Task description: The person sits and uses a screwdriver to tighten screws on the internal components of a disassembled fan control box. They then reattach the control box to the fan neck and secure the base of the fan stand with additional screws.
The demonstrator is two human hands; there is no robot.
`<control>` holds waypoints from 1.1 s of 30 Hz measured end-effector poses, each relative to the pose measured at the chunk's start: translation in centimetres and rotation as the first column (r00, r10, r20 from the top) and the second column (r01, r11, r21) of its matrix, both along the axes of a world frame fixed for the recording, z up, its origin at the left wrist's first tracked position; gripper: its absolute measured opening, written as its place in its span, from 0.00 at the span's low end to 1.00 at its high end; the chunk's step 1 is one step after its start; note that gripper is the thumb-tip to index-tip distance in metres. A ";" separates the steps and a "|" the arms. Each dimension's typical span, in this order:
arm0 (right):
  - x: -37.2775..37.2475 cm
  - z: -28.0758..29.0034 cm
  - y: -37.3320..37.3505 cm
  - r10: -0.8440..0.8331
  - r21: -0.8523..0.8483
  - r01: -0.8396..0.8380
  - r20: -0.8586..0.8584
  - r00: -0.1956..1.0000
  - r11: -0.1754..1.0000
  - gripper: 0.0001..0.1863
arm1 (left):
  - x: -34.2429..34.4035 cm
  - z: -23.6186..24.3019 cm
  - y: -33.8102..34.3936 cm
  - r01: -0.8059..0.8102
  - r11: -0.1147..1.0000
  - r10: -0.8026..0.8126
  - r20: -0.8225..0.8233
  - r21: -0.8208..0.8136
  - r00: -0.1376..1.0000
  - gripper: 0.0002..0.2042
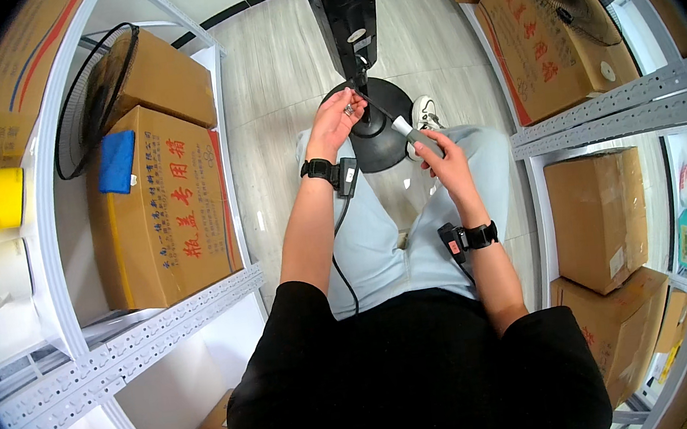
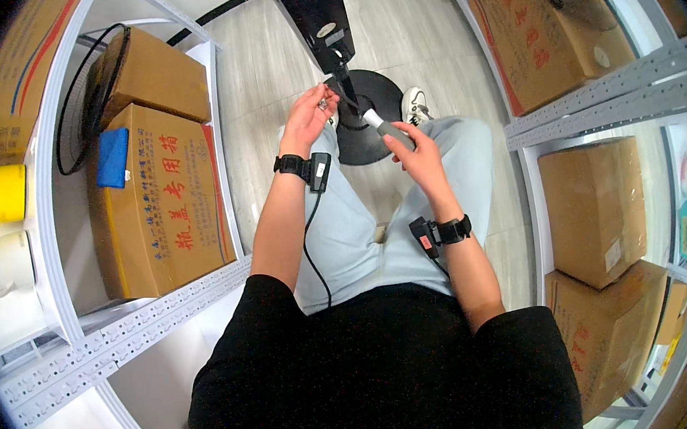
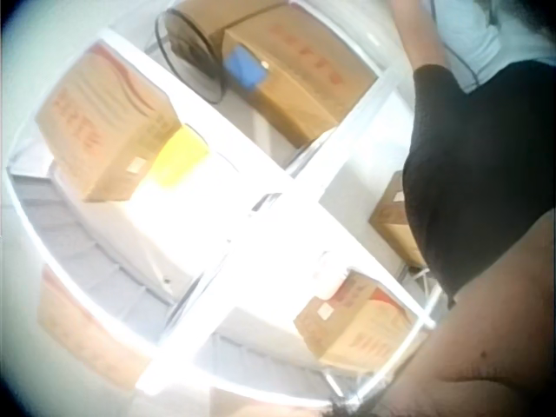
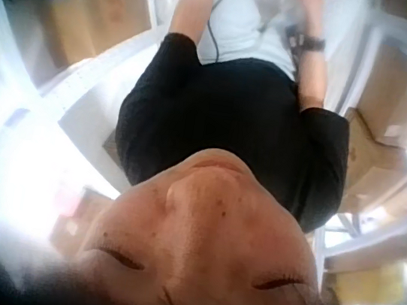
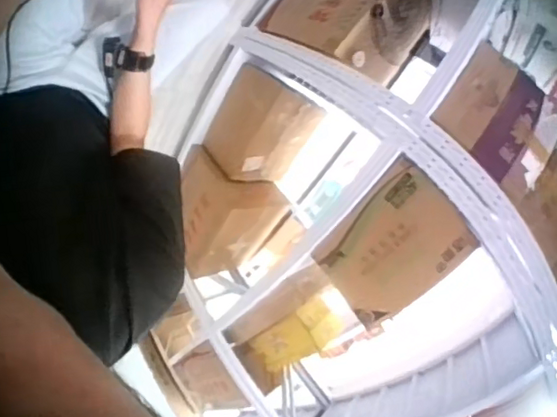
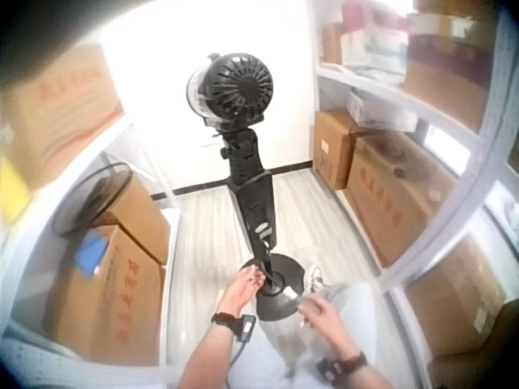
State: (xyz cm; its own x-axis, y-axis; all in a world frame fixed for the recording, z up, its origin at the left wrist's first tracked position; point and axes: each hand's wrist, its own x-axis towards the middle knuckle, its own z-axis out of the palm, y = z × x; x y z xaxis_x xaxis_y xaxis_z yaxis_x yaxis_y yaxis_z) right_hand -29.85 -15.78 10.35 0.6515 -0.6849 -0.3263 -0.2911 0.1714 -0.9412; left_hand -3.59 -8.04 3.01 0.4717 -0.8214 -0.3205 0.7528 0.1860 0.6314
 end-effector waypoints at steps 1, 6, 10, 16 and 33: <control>0.1 -0.1 0.1 -0.010 -0.014 0.010 0.004 1.000 1.000 0.23 | -0.2 0.2 -0.1 -0.011 1.000 0.010 -0.017 -0.024 1.000 0.10; 0.1 -0.2 0.7 -0.049 -0.093 0.049 -0.005 0.999 0.995 0.20 | -0.7 0.7 -0.5 -0.065 0.993 0.057 -0.085 -0.097 0.995 0.12; 0.3 -0.6 0.9 -0.058 -0.171 0.055 -0.010 0.998 0.984 0.20 | -0.7 0.9 -0.6 -0.034 0.996 0.027 -0.085 -0.077 0.996 0.13; 0.4 -1.3 0.7 -0.061 -0.172 0.056 -0.025 0.998 0.984 0.20 | -0.9 0.9 -0.8 -0.031 0.998 0.027 -0.080 -0.057 0.996 0.13; -1.2 7.9 0.9 -0.130 -0.553 0.140 0.057 0.990 0.821 0.21 | -3.7 12.8 -3.2 -0.044 0.978 0.028 -0.083 -0.204 0.996 0.11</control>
State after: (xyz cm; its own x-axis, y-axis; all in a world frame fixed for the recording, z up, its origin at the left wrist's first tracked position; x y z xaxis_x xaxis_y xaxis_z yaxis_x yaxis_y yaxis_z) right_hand -31.08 -14.85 18.27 0.5408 -0.8286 0.1447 -0.2882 -0.3441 -0.8936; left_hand -7.32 -11.29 15.79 0.4819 -0.8566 -0.1841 0.7895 0.3334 0.5153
